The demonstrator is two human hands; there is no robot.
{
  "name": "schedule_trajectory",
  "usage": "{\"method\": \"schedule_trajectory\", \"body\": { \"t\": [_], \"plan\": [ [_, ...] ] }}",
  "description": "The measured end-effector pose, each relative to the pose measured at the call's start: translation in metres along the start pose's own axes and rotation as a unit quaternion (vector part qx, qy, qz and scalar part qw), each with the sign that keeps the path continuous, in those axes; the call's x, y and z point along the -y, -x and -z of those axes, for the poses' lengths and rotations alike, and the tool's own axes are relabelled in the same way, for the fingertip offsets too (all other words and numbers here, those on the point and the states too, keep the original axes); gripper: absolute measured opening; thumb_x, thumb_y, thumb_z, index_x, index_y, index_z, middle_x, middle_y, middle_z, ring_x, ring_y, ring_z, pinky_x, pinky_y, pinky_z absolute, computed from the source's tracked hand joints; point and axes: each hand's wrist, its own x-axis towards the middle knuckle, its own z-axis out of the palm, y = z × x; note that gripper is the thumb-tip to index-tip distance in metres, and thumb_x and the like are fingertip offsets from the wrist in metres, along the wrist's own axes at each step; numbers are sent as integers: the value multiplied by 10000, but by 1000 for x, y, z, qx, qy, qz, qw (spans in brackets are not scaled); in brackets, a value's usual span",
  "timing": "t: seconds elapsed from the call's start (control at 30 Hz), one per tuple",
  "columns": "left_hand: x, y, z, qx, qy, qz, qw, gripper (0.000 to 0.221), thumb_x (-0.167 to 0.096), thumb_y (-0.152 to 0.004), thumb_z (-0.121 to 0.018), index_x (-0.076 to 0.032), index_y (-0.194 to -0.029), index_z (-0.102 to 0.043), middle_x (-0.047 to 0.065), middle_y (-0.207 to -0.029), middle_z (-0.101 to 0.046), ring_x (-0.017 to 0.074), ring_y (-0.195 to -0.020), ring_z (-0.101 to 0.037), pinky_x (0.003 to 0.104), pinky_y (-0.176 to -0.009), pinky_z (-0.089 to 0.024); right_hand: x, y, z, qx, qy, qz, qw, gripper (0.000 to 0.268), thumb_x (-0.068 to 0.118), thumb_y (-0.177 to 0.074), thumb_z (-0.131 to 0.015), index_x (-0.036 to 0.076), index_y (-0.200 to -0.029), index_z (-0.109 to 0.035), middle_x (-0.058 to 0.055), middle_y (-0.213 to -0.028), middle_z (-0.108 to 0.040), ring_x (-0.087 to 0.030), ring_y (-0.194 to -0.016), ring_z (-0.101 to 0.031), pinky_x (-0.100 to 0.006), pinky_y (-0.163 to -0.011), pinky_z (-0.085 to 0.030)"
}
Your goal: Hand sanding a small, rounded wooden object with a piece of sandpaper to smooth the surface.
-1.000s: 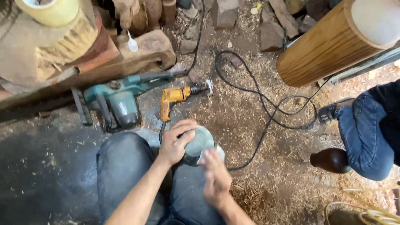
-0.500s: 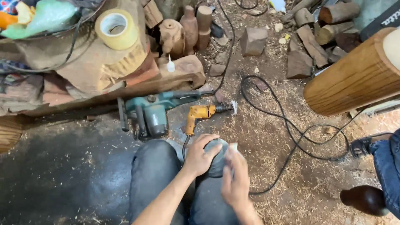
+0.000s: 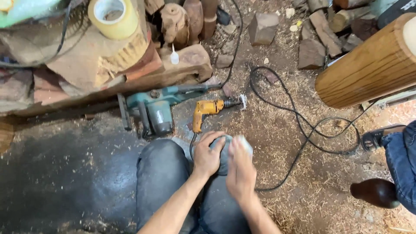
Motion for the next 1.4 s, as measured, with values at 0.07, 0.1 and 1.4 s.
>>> {"method": "schedule_trajectory", "body": {
  "t": [0.07, 0.1, 1.4],
  "plan": [
    [3, -1, -1, -28, 2, 13, 1000, 276, -303, -882, -680, -169, -1076, -824, 19, -1151, -771, 202, -1126, -676, 350, -1000, -499, 8, 30, 4, -21, 28, 76, 997, 352, 87, -1043, -483, -47, -1346, -602, -239, -1417, -602, -396, -1400, -548, -532, -1248, -385],
    [0, -4, 1, -28, 4, 11, 1000, 276, -303, -882, -680, -169, -1076, -824, 19, -1151, -771, 202, -1126, -676, 350, -1000, -499, 3, 26, 3, -21, 30, 77, 996, 352, 87, -1043, -483, -47, -1346, -602, -239, -1417, -602, -396, -1400, -548, -532, -1248, -385],
    [-7, 4, 1, -13, -7, -13, 1000, 302, -313, -924, -623, -158, -1098, -813, 14, -1196, -772, 208, -1213, -651, 365, -1032, -481, 11, 47, 12, -3, 54, -11, 998, 452, 103, -1063, -380, -67, -1472, -472, -227, -1502, -547, -345, -1453, -505, -417, -1214, -424]
  ]
}}
